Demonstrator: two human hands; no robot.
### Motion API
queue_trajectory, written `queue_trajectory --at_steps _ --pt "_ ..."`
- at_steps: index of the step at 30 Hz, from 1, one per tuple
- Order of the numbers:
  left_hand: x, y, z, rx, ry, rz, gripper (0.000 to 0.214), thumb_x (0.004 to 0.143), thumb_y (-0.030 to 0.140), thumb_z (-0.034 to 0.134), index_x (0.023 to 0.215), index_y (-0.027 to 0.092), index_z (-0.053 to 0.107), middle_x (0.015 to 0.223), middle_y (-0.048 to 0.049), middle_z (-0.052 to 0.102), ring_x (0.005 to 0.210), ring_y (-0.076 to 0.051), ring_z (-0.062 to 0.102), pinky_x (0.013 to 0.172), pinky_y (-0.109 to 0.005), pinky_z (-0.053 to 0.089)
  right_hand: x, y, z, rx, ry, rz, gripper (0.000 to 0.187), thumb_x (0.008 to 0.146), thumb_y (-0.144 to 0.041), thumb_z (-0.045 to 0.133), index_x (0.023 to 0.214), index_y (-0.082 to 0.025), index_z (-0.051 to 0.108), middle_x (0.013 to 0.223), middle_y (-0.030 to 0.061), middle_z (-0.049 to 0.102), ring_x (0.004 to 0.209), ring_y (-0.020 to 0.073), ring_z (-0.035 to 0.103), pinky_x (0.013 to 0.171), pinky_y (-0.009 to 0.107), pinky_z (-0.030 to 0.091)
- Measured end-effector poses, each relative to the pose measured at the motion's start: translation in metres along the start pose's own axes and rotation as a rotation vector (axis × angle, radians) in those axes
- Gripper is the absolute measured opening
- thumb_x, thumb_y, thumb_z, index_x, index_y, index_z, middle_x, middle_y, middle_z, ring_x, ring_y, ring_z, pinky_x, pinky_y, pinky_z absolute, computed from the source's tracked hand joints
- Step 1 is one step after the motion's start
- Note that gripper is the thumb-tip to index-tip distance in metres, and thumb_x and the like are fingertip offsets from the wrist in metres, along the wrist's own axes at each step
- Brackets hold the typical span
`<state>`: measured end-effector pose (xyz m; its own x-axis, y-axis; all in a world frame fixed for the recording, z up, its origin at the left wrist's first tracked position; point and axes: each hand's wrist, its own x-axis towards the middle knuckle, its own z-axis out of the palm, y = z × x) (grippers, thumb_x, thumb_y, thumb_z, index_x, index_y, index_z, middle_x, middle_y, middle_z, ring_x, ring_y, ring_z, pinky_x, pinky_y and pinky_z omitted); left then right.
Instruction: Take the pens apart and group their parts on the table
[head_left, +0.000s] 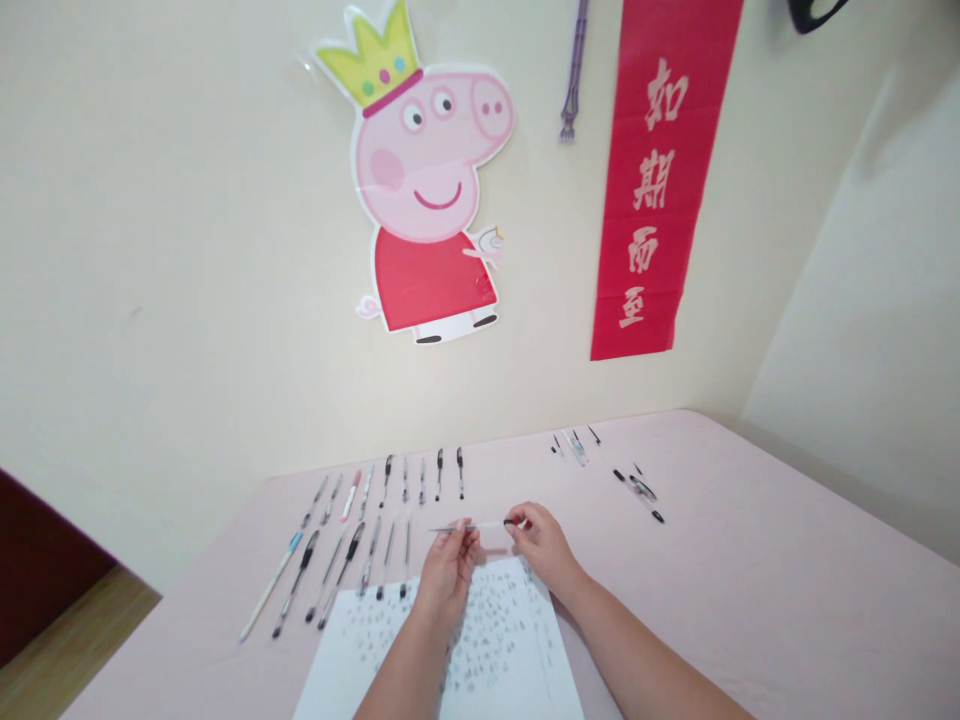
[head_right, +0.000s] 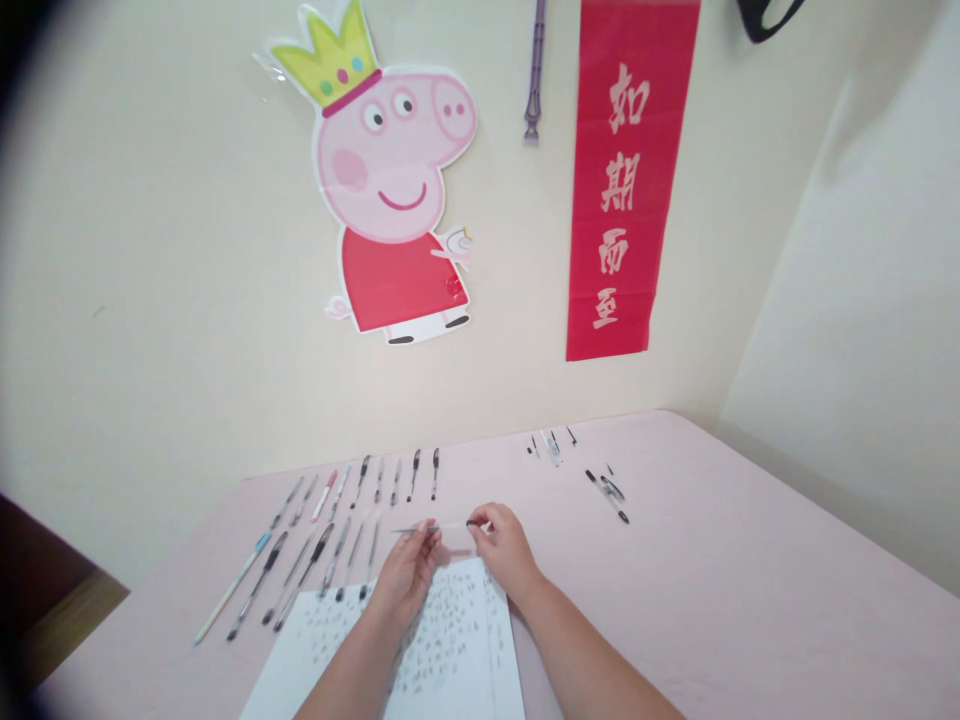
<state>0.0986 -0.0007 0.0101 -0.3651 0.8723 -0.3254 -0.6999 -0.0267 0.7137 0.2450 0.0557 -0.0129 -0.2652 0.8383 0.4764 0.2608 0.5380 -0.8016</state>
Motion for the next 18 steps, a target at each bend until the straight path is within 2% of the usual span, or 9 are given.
queue_trajectory --at_steps 5,12,15,18 --pt "0.0019 -0.0008 -0.0010 -0.020 0.029 0.017 0.014 0.083 0.006 0.052 0.075 0.009 0.063 0.064 -0.0041 0.064 0.057 -0.007 0.062 0.056 -0.014 0.052 -0.0006 0.0005 -0.0026 -0.092 -0.001 0.010 0.014 0.072 -0.010 0.052 0.077 -0.020 0.059 0.078 0.0025 0.061 0.077 0.0183 0.055 0.069 0.031 0.042" --pt "0.0006 -0.0005 0.0000 -0.018 0.024 0.010 0.012 0.083 0.007 0.052 0.076 0.010 0.062 0.064 -0.0037 0.063 0.057 -0.007 0.061 0.055 -0.015 0.052 -0.0063 -0.0033 -0.0040 -0.335 -0.120 -0.051 0.014 0.070 -0.007 0.059 0.070 -0.021 0.061 0.078 0.0047 0.059 0.083 0.0222 0.051 0.075 0.035 0.040" --pt "0.0000 -0.0005 0.0002 -0.011 0.021 0.016 0.012 0.083 0.007 0.052 0.077 0.010 0.062 0.063 -0.0030 0.062 0.056 -0.007 0.060 0.055 -0.015 0.052 -0.0068 -0.0054 -0.0035 -0.348 -0.135 -0.061 0.017 0.069 -0.005 0.059 0.071 -0.021 0.062 0.080 0.0055 0.059 0.083 0.0228 0.051 0.075 0.036 0.040" --pt "0.0004 -0.0011 -0.0002 -0.004 0.012 0.021 0.011 0.082 0.007 0.054 0.076 0.010 0.062 0.063 -0.0026 0.062 0.055 -0.007 0.060 0.054 -0.015 0.051 -0.0057 -0.0091 -0.0039 -0.311 -0.123 -0.084 0.021 0.070 -0.006 0.059 0.081 -0.022 0.064 0.084 0.0056 0.060 0.085 0.0228 0.051 0.076 0.036 0.041"
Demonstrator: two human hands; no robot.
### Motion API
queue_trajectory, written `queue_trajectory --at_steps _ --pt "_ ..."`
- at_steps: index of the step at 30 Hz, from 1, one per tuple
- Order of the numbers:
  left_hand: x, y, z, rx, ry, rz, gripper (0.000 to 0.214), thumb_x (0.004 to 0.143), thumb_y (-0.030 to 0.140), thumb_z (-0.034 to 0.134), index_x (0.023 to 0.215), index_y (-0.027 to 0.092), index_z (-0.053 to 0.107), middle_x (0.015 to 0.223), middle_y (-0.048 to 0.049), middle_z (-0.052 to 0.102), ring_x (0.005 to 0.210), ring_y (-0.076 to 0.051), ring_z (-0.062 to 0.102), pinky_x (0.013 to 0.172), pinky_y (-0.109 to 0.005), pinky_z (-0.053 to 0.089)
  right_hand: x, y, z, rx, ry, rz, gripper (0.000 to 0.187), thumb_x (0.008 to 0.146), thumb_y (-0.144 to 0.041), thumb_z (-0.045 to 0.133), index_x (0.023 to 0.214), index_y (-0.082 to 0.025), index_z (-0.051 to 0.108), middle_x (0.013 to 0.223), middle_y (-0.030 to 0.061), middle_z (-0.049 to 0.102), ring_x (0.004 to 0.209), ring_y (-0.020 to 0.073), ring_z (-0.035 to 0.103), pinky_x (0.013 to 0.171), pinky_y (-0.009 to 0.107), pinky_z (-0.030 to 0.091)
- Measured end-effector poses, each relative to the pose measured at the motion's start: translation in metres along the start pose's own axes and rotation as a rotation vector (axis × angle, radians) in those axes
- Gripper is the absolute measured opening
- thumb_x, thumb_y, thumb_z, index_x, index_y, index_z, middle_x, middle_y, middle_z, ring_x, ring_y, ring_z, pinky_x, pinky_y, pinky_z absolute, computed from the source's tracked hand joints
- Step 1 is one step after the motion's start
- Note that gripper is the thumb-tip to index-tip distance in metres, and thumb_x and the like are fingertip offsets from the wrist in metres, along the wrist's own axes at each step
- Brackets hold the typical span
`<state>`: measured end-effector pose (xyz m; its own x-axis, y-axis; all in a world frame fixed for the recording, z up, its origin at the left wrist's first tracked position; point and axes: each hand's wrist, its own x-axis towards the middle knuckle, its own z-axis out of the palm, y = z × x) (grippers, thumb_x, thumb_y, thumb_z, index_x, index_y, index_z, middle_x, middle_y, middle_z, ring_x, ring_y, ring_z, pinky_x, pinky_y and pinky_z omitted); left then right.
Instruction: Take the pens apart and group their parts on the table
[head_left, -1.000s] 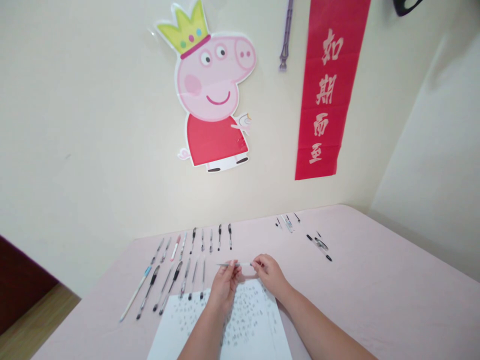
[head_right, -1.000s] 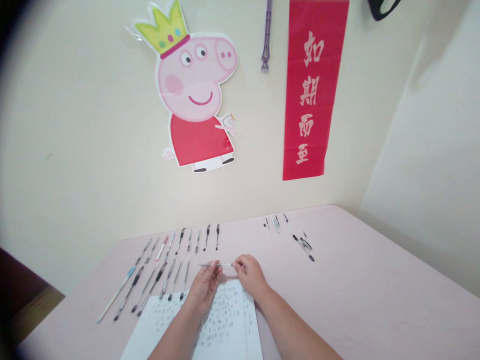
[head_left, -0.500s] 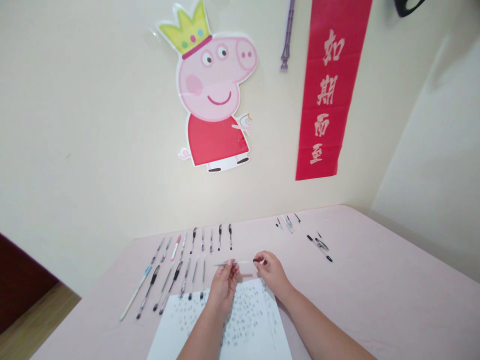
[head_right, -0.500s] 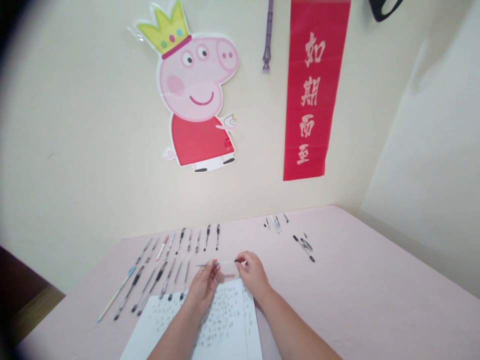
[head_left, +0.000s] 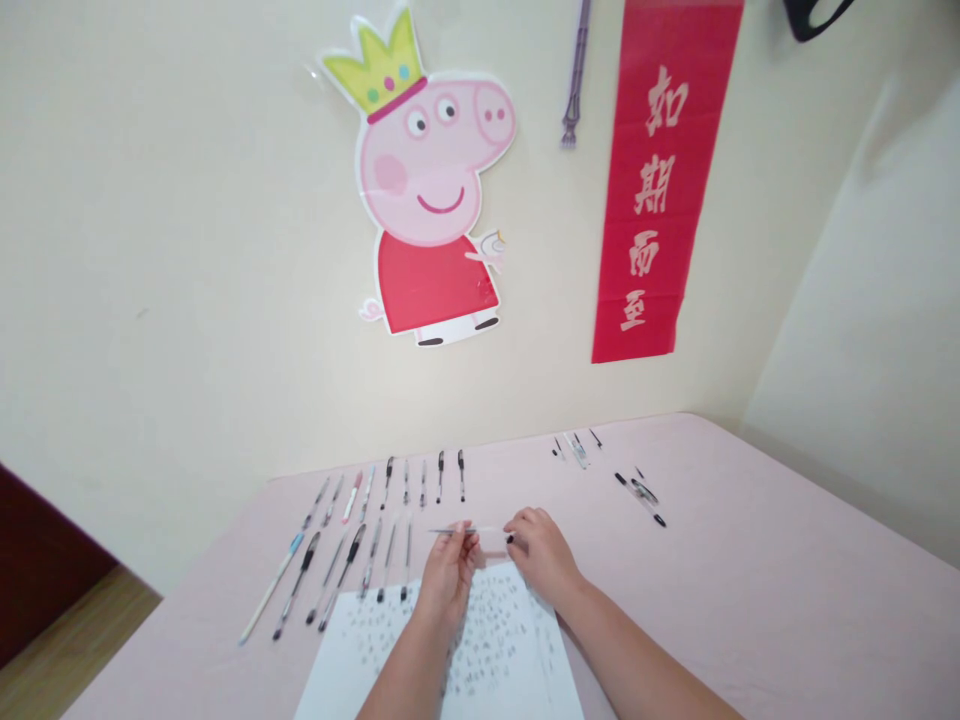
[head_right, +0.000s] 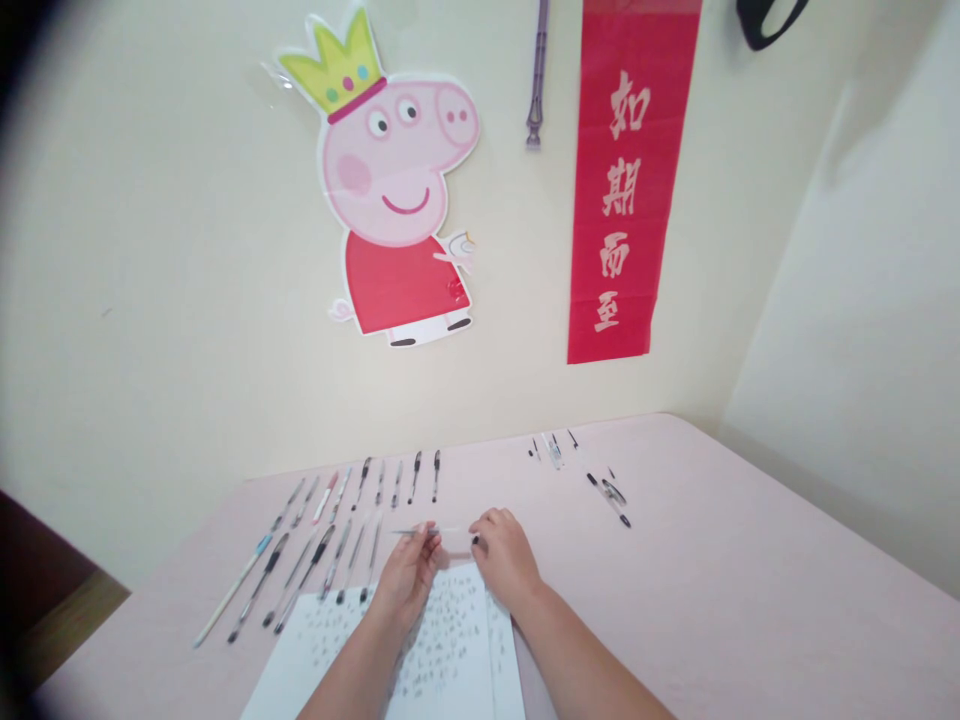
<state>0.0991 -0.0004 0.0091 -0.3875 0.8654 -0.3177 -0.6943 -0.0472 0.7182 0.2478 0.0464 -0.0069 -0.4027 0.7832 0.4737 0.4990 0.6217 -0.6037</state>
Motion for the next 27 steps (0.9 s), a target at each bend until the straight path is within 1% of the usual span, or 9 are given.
queue_trajectory --at_steps 3,7,11,15,21,24,27 --pt "0.001 -0.002 -0.001 0.012 -0.015 0.007 0.010 0.082 0.008 0.055 0.076 0.010 0.062 0.063 -0.0029 0.062 0.056 -0.007 0.060 0.054 -0.015 0.052 0.002 -0.004 -0.003 0.046 0.013 -0.030 0.019 0.073 -0.011 0.062 0.088 -0.022 0.064 0.086 0.0050 0.060 0.086 0.0219 0.051 0.077 0.035 0.041" --pt "0.004 -0.005 -0.004 0.031 -0.048 0.020 0.004 0.079 0.010 0.059 0.077 0.011 0.062 0.064 -0.0027 0.063 0.056 -0.008 0.061 0.053 -0.016 0.051 0.003 -0.009 -0.007 0.077 0.017 -0.075 0.004 0.079 -0.019 0.060 0.083 -0.021 0.063 0.081 0.0042 0.060 0.083 0.0204 0.052 0.075 0.034 0.040" --pt "0.006 -0.007 -0.007 0.042 -0.059 0.033 0.002 0.077 0.012 0.063 0.076 0.011 0.062 0.064 -0.0021 0.062 0.056 -0.008 0.060 0.053 -0.015 0.051 0.003 -0.009 -0.008 0.083 0.013 -0.105 0.009 0.084 -0.023 0.056 0.077 -0.021 0.062 0.078 0.0038 0.060 0.080 0.0195 0.052 0.072 0.033 0.040" --pt "0.005 -0.007 -0.007 0.048 -0.078 0.037 0.010 0.073 0.018 0.068 0.076 0.011 0.062 0.062 -0.0012 0.062 0.056 -0.007 0.059 0.054 -0.016 0.049 0.002 -0.009 -0.008 0.082 0.001 -0.110 0.008 0.083 -0.021 0.056 0.077 -0.020 0.061 0.078 0.0036 0.060 0.079 0.0194 0.051 0.072 0.033 0.040" --pt "-0.002 -0.005 -0.004 0.121 -0.094 0.105 0.031 0.060 0.033 0.078 0.074 0.012 0.061 0.064 0.0001 0.061 0.055 -0.006 0.055 0.053 -0.016 0.044 0.002 -0.011 -0.008 0.055 -0.036 -0.119 0.011 0.083 -0.020 0.055 0.074 -0.020 0.061 0.076 0.0039 0.060 0.078 0.0197 0.051 0.070 0.033 0.039" --pt "-0.002 -0.005 -0.005 0.201 -0.099 0.156 0.034 0.060 0.039 0.077 0.074 0.013 0.061 0.063 0.0007 0.060 0.055 -0.006 0.053 0.052 -0.017 0.042 0.002 -0.011 -0.007 0.038 -0.046 -0.124 0.012 0.083 -0.019 0.054 0.073 -0.021 0.061 0.075 0.0039 0.060 0.077 0.0198 0.051 0.070 0.033 0.039" --pt "-0.001 -0.007 -0.006 0.261 -0.142 0.164 0.033 0.063 0.039 0.075 0.078 0.014 0.061 0.065 0.0001 0.060 0.057 -0.008 0.054 0.055 -0.018 0.042 0.002 -0.010 -0.005 0.026 -0.048 -0.124 0.013 0.083 -0.019 0.054 0.073 -0.021 0.061 0.074 0.0037 0.060 0.076 0.0196 0.051 0.069 0.033 0.039"
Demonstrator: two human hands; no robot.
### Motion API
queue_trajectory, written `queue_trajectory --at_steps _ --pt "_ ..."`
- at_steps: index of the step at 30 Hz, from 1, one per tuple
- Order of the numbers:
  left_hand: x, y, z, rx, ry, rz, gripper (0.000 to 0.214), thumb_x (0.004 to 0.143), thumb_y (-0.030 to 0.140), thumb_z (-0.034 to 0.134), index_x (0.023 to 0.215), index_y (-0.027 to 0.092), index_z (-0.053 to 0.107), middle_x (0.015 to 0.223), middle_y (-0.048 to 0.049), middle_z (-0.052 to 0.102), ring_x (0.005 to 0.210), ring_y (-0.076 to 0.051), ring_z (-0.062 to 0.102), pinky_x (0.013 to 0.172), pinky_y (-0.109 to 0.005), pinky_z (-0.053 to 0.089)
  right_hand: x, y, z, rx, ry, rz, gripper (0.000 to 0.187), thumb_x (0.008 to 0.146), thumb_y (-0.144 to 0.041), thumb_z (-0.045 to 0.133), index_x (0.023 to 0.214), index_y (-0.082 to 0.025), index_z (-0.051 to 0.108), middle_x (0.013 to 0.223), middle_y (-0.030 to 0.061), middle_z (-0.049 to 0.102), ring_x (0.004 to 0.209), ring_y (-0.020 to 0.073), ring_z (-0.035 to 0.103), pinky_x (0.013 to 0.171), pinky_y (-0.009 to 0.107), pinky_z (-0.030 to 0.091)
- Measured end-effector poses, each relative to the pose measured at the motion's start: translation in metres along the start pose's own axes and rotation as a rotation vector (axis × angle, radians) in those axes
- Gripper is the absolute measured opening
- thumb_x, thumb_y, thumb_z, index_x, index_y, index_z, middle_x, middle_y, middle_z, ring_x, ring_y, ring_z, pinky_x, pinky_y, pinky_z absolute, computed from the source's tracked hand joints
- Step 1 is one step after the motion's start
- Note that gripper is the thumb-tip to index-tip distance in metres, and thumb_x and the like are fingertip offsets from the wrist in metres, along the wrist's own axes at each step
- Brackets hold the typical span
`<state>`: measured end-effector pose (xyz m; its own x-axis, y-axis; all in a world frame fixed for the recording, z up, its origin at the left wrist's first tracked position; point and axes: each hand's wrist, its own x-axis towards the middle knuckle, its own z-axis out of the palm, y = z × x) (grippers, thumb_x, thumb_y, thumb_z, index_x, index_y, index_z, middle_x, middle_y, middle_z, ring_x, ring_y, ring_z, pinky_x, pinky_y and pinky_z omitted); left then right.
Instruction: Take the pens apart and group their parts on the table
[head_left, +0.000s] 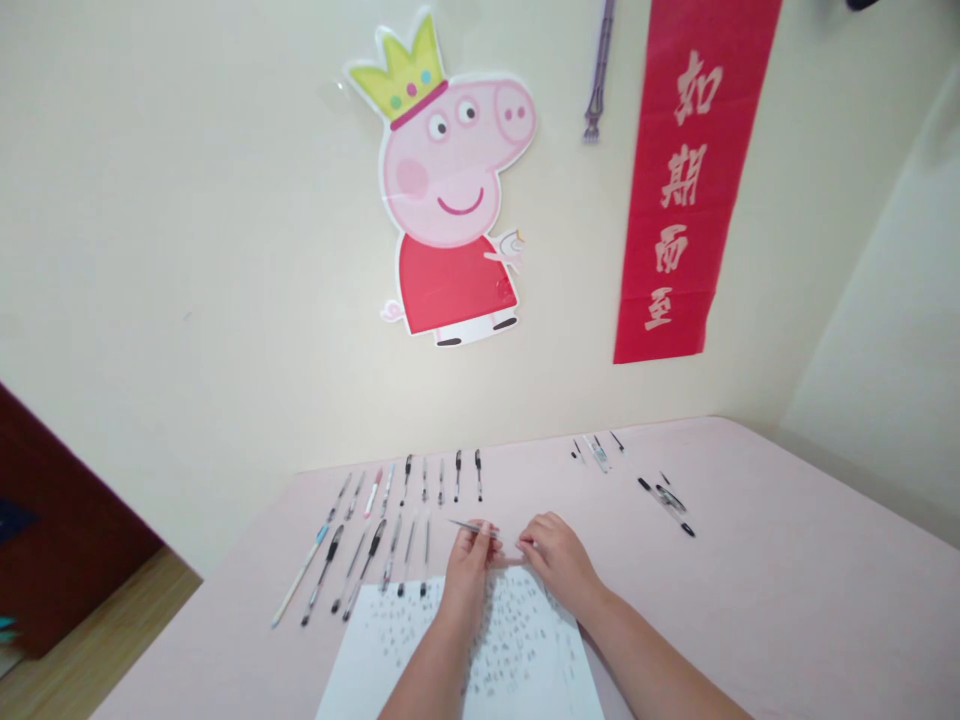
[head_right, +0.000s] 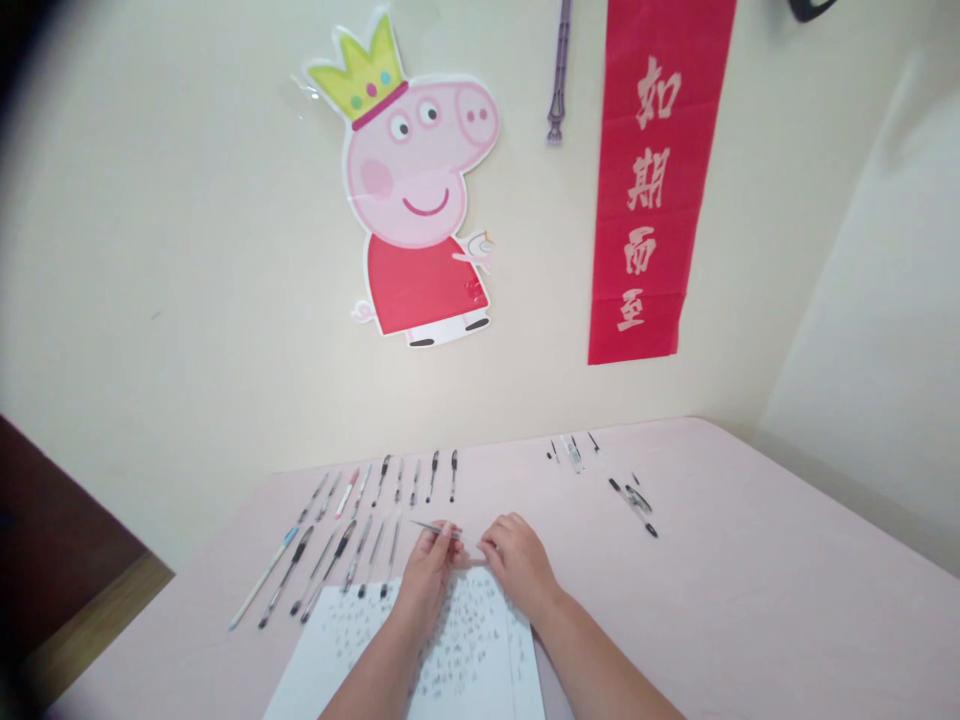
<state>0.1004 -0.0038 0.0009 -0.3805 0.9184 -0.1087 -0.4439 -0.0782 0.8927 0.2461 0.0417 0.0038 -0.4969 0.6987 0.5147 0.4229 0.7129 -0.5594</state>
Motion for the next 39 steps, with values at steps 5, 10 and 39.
queue_trajectory --at_steps 5,10,39 --pt "0.000 -0.002 0.000 -0.027 -0.056 -0.011 0.030 0.063 0.034 0.075 0.080 0.013 0.061 0.069 -0.0014 0.062 0.060 -0.008 0.056 0.058 -0.019 0.043 0.000 0.001 0.001 -0.009 -0.001 0.007 0.013 0.084 -0.018 0.053 0.072 -0.020 0.060 0.074 0.0038 0.059 0.076 0.0196 0.051 0.070 0.033 0.039" --pt "0.001 0.001 0.000 -0.147 0.021 -0.024 0.030 0.061 0.031 0.078 0.077 0.013 0.060 0.073 -0.0014 0.064 0.059 -0.007 0.057 0.056 -0.017 0.045 0.000 0.003 0.000 0.054 0.021 0.002 0.012 0.083 -0.018 0.053 0.073 -0.020 0.059 0.075 0.0036 0.059 0.076 0.0193 0.050 0.071 0.033 0.039" --pt "0.004 0.005 -0.002 -0.185 0.078 -0.059 0.018 0.070 0.024 0.071 0.071 0.013 0.058 0.064 0.0011 0.061 0.056 -0.005 0.056 0.053 -0.013 0.046 -0.002 0.082 -0.040 0.152 0.197 0.407 0.015 0.069 -0.031 0.049 0.068 -0.020 0.058 0.076 0.0052 0.061 0.074 0.0206 0.055 0.070 0.031 0.042"
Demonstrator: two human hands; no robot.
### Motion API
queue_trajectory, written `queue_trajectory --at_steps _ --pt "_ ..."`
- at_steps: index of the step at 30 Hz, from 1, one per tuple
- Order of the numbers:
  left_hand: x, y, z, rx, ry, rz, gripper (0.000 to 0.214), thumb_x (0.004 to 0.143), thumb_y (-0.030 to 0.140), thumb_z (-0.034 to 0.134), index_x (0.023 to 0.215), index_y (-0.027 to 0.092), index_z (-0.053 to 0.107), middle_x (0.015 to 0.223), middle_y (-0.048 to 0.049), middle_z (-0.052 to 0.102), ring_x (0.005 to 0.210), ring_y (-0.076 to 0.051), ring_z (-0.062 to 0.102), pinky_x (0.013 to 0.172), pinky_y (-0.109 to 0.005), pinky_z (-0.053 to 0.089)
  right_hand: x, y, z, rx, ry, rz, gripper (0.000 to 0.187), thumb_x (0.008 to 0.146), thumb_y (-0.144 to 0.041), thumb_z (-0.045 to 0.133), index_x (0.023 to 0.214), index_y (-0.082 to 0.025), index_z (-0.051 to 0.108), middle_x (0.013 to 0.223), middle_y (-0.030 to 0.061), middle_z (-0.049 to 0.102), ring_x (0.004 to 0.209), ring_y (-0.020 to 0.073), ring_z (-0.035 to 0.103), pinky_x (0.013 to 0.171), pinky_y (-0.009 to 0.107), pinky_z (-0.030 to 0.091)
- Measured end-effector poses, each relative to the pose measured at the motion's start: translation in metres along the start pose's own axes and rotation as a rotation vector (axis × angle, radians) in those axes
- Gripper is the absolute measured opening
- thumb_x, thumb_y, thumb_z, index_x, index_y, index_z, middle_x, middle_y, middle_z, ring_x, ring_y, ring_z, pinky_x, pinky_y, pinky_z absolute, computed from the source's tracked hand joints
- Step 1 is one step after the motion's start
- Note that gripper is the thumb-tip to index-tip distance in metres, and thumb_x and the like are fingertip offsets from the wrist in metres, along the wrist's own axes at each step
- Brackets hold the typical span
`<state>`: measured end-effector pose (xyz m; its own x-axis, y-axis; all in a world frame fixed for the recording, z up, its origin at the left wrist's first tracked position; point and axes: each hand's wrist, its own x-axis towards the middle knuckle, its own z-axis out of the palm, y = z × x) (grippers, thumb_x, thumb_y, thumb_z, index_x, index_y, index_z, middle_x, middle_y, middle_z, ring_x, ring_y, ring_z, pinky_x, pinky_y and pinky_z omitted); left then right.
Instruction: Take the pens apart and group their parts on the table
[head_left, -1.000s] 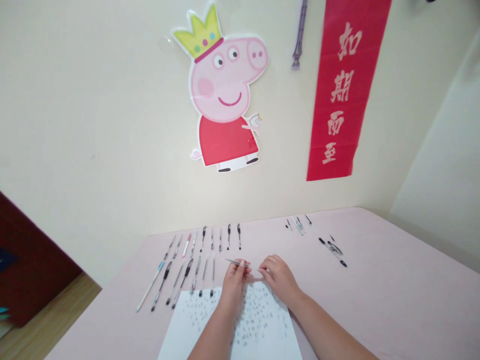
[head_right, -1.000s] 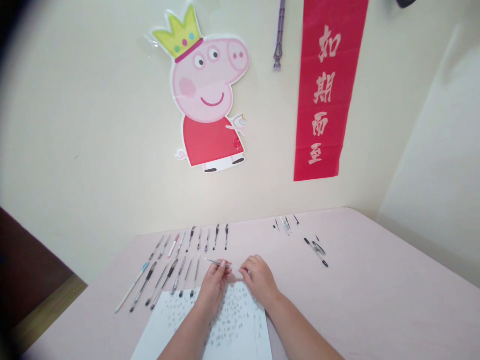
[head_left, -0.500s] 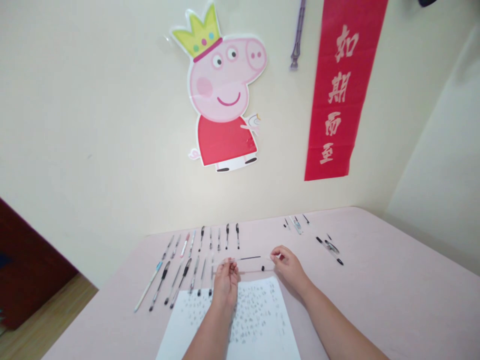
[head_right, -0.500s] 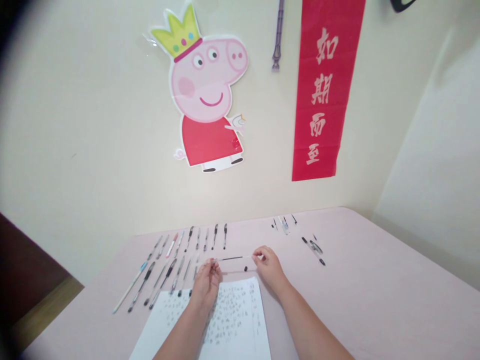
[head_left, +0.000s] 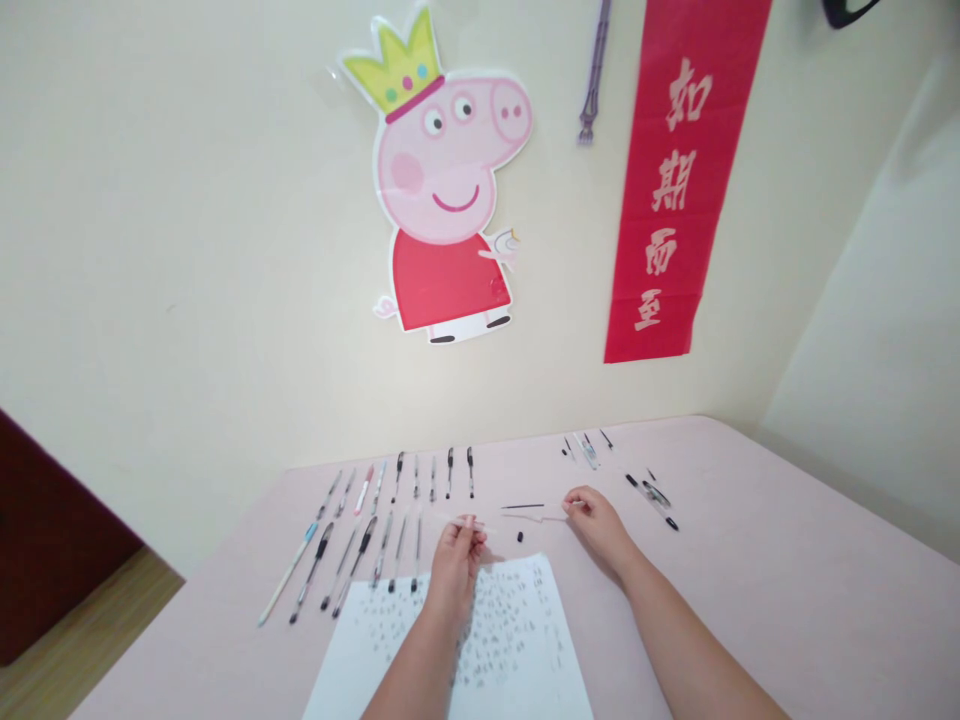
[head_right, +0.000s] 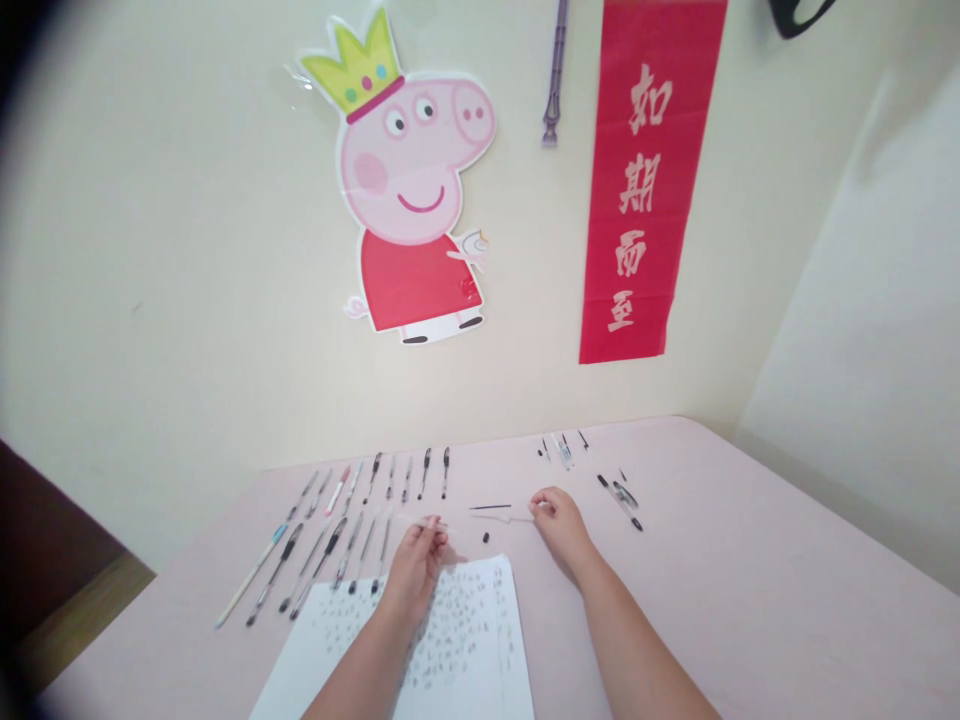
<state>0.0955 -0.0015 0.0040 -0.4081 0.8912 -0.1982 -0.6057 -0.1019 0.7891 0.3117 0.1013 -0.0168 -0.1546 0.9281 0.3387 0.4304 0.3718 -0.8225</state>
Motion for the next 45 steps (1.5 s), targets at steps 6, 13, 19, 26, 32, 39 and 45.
queue_trajectory --at_steps 6,13,19,26,32,39,45 --pt "-0.003 -0.004 0.001 0.189 -0.140 -0.002 0.033 0.063 0.040 0.074 0.070 0.014 0.055 0.057 0.0020 0.058 0.053 -0.006 0.052 0.051 -0.016 0.041 -0.001 0.002 0.004 -0.103 -0.061 -0.081 0.010 0.069 -0.025 0.050 0.064 -0.020 0.058 0.072 0.0038 0.059 0.073 0.0193 0.053 0.071 0.031 0.041" --pt "-0.004 -0.007 -0.001 0.360 -0.189 -0.005 0.036 0.066 0.047 0.069 0.073 0.016 0.052 0.051 0.0041 0.054 0.045 -0.005 0.045 0.047 -0.017 0.035 0.000 0.007 0.003 -0.132 0.033 -0.072 0.013 0.071 -0.024 0.048 0.068 -0.019 0.059 0.076 0.0053 0.061 0.078 0.0206 0.055 0.073 0.032 0.041" --pt "-0.004 -0.010 0.001 0.474 -0.195 0.033 0.040 0.065 0.049 0.068 0.082 0.016 0.053 0.049 0.0050 0.053 0.043 -0.006 0.045 0.044 -0.018 0.033 -0.002 0.008 0.002 -0.258 -0.021 -0.111 0.010 0.068 -0.017 0.052 0.072 -0.019 0.061 0.080 0.0051 0.062 0.083 0.0212 0.054 0.080 0.034 0.040" --pt "-0.003 -0.011 0.000 0.499 -0.233 0.030 0.034 0.066 0.044 0.070 0.072 0.016 0.051 0.056 -0.0002 0.061 0.047 -0.008 0.051 0.049 -0.020 0.039 -0.018 -0.048 0.014 -0.185 -0.067 -0.293 0.009 0.080 -0.020 0.050 0.078 -0.019 0.060 0.082 0.0045 0.060 0.083 0.0193 0.054 0.077 0.032 0.041" --pt "-0.004 -0.011 -0.001 0.416 -0.261 0.032 0.035 0.063 0.043 0.073 0.070 0.016 0.052 0.058 -0.0004 0.062 0.053 -0.010 0.056 0.052 -0.021 0.043 -0.043 -0.084 0.039 -0.167 -0.367 -0.369 0.013 0.078 -0.019 0.056 0.089 -0.021 0.063 0.083 0.0026 0.062 0.078 0.0167 0.055 0.071 0.027 0.040" --pt "-0.002 -0.017 -0.001 0.499 -0.283 0.058 0.038 0.064 0.051 0.068 0.069 0.016 0.053 0.059 -0.0026 0.062 0.052 -0.012 0.056 0.052 -0.024 0.043 -0.038 -0.074 0.035 -0.193 -0.392 -0.272 0.021 0.081 -0.018 0.047 0.091 -0.022 0.065 0.083 0.0034 0.065 0.078 0.0172 0.057 0.072 0.027 0.041" --pt "-0.006 -0.022 -0.003 0.801 -0.394 0.170 0.027 0.072 0.042 0.062 0.067 0.018 0.053 0.052 0.0013 0.056 0.047 -0.011 0.049 0.050 -0.023 0.036 -0.030 -0.058 0.023 -0.282 -0.355 -0.197 0.013 0.075 -0.018 0.051 0.080 -0.019 0.063 0.077 0.0027 0.063 0.072 0.0164 0.055 0.066 0.025 0.037"
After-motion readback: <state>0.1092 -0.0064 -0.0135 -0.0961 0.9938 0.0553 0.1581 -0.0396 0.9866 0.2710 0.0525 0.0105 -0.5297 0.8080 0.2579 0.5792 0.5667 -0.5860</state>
